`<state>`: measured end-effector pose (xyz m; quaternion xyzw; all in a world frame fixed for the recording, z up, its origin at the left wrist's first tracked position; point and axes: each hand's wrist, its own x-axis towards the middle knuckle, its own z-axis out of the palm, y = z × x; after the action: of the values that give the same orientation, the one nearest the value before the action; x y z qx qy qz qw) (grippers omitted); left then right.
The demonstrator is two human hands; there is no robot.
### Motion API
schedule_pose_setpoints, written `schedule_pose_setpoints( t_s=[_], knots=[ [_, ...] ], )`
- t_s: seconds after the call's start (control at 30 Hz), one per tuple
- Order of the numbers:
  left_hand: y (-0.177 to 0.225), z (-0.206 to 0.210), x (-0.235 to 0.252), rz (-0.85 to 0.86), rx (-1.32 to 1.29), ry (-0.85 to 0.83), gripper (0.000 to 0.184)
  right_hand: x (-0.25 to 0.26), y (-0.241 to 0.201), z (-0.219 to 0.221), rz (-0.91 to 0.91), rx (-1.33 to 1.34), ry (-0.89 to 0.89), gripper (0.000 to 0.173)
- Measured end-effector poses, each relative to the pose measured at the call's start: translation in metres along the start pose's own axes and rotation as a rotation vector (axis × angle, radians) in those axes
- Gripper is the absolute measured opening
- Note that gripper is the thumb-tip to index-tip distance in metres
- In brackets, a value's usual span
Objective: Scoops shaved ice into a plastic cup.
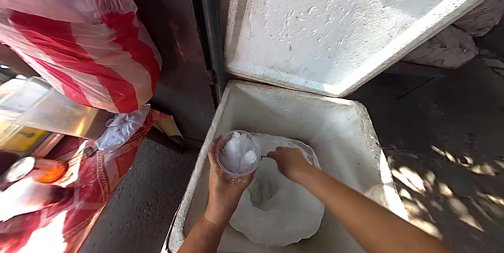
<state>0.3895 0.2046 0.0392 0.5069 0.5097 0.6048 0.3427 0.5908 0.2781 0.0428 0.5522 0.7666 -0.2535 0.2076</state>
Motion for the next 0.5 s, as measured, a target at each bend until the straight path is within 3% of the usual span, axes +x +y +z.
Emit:
schedule_pose_setpoints(
  t_s=[0.13,0.27,0.4,0.5],
  knots=[
    [-0.002,0.000,-0.002,0.033,0.041,-0.016,0.110,0.054,-0.001,0.066,-0.154,-0.101,-0.175,0.035],
    [-0.003,0.001,-0.002,0.053,0.051,-0.027,0.110,0.046,-0.012,0.055,-0.178,-0.221,-0.325,0.030],
    [-0.002,0.001,-0.004,0.075,0.071,-0.035,0.108,0.028,-0.014,0.009,-0.074,0.008,-0.075,0.033],
    [-0.001,0.001,-0.005,0.057,0.082,-0.028,0.110,0.028,-0.018,0.011,-0.148,0.020,-0.013,0.032]
  ],
)
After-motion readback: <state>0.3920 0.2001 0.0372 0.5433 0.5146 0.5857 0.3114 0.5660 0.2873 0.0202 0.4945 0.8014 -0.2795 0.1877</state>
